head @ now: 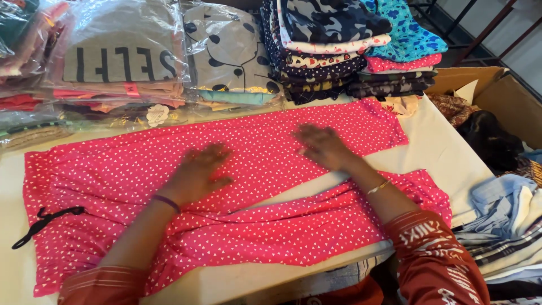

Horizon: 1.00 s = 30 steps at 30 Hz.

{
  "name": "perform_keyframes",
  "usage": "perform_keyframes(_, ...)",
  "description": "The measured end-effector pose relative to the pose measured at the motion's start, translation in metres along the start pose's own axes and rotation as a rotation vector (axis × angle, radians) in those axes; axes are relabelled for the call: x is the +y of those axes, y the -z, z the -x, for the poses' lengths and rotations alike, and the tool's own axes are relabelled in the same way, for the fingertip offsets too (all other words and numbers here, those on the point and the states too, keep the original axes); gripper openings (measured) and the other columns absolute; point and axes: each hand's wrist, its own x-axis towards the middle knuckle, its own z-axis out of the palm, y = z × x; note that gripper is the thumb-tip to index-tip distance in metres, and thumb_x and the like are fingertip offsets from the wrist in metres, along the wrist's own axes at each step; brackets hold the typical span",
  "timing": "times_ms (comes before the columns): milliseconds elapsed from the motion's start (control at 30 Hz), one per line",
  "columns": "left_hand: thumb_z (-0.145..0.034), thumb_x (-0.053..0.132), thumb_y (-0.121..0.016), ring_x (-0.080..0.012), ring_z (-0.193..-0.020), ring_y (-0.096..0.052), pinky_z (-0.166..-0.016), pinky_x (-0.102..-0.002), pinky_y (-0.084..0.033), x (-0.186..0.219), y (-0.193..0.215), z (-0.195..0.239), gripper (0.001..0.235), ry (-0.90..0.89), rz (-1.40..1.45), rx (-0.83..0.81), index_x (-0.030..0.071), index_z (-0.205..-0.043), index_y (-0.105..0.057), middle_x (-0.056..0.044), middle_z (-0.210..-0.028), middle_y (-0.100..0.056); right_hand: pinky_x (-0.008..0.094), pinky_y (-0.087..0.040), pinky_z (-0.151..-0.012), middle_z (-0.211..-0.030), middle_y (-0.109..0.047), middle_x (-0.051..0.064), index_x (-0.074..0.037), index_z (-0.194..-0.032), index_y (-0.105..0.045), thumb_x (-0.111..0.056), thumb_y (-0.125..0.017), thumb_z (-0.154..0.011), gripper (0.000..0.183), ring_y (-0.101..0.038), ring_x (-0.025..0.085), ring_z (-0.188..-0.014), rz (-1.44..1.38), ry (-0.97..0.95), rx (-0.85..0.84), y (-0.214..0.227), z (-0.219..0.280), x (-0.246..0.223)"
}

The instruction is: Fold various pieces of clothing and stack them neatly on a table.

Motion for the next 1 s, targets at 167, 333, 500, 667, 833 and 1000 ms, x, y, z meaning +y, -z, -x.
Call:
perform_keyframes(167, -0.093, 0.067, -0.045, -0.0242, -0.154, -0.023, -0.118, -0.062, -0.017, -0.101, -0.010, 0.018, 0.078, 0.270, -0.090, 0.159, 0.024, -0.157, -0.035, -0.005, -0.167, -0.028, 0.065, -0.020, -0.117, -0.167, -0.029, 0.003, -0.030, -0.157, -0.038, -0.060, -0.038, -0.100, 0.064, -0.026, 0.025, -0.154, -0.024, -0.398, 0.108, -0.013, 0.024, 0.115)
perform_keyframes(333, -0.097, 0.067, -0.039, -0.0261, -0.153, -0.025, -0.118, -0.063, -0.018, -0.126, -0.016, 0.027, 0.077, 0.428, -0.152, 0.232, 0.022, -0.159, -0.034, -0.007, -0.167, -0.028, 0.067, -0.022, -0.119, -0.169, -0.030, 0.000, -0.034, -0.159, -0.036, -0.065, -0.031, -0.100, 0.067, -0.028, 0.023, -0.155, -0.023, -0.645, 0.146, -0.014, 0.041, 0.130)
perform_keyframes(500, -0.099, 0.063, -0.037, -0.0289, -0.153, -0.025, -0.117, -0.065, -0.018, -0.109, -0.023, 0.030, 0.073, 0.469, -0.188, 0.278, 0.023, -0.160, -0.034, -0.010, -0.168, -0.026, 0.067, -0.022, -0.114, -0.170, -0.019, 0.006, -0.034, -0.162, -0.026, -0.070, -0.035, -0.095, 0.076, -0.021, 0.030, -0.153, 0.073, -0.568, 0.049, -0.009, 0.047, 0.095)
perform_keyframes(667, -0.096, 0.063, -0.043, -0.0352, -0.149, -0.026, -0.114, -0.062, -0.023, -0.049, -0.020, 0.055, 0.076, 0.375, -0.185, 0.179, 0.018, -0.157, -0.035, -0.015, -0.163, -0.028, 0.068, -0.023, -0.111, -0.171, -0.020, 0.006, -0.031, -0.159, -0.030, -0.069, -0.042, -0.092, 0.078, -0.022, 0.030, -0.152, 0.053, -0.442, 0.007, -0.003, 0.092, 0.071)
perform_keyframes(833, -0.091, 0.038, -0.069, -0.0337, -0.117, -0.064, -0.100, -0.042, -0.051, 0.066, 0.038, 0.133, 0.049, 0.016, 0.229, 0.080, 0.008, -0.130, -0.064, -0.017, -0.126, -0.066, 0.042, -0.055, -0.105, -0.141, -0.067, 0.004, -0.026, -0.136, -0.065, -0.056, -0.058, -0.089, 0.056, -0.070, 0.028, -0.116, -0.166, -0.367, 0.037, 0.048, 0.137, -0.031)
perform_keyframes(1000, -0.089, 0.028, -0.076, -0.0313, -0.104, -0.065, -0.090, -0.042, -0.052, 0.122, 0.043, 0.196, 0.024, -0.077, 0.393, 0.012, 0.007, -0.097, -0.069, -0.011, -0.101, -0.069, 0.048, -0.051, -0.088, -0.109, -0.072, 0.013, -0.009, -0.104, -0.072, -0.040, -0.078, -0.080, 0.040, -0.067, 0.033, -0.099, -0.171, 0.143, -0.068, 0.062, 0.167, -0.138)
